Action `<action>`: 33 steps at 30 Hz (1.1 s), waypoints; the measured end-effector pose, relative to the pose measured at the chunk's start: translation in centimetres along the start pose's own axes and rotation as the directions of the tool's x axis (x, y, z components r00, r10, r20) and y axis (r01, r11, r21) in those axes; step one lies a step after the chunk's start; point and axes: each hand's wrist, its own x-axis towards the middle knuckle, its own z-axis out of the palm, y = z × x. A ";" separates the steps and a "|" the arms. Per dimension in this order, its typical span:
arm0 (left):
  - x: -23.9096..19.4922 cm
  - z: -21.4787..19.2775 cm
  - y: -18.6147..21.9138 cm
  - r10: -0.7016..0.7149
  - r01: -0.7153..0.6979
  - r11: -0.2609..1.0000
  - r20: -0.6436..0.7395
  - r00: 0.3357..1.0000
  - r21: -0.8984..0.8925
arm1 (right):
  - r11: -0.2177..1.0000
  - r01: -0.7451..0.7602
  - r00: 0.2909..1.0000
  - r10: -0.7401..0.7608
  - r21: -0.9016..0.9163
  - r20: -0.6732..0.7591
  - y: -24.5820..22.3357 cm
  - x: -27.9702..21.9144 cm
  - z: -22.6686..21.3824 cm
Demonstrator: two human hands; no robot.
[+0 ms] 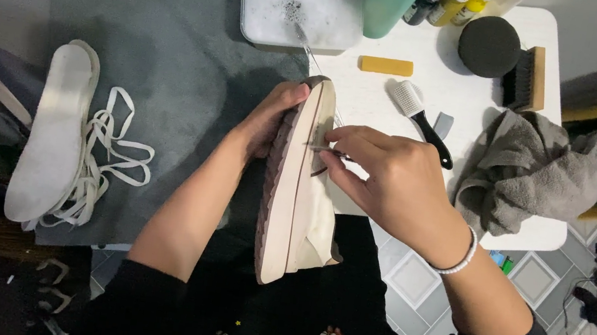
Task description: The person uses a small metal tool to scrape and clean the side and sole of a white sneaker. They then wipe the shoe with a cloth and continue scraping the sole area.
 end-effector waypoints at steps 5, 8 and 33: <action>-0.2 0.2 0.8 0.007 -0.007 0.999 -0.008 1.000 -0.041 | 0.999 -0.022 1.000 0.023 0.039 -0.020 -0.3 -0.1 0.0; -1.1 2.6 3.2 -0.014 0.011 0.996 -0.028 1.000 -0.083 | 0.999 -0.024 1.000 0.024 0.029 -0.003 -0.3 -0.2 -0.2; -1.2 1.3 1.9 -0.097 0.097 0.995 -0.053 0.994 -0.001 | 0.984 -0.116 0.988 0.128 0.134 -0.089 -0.2 -0.6 0.8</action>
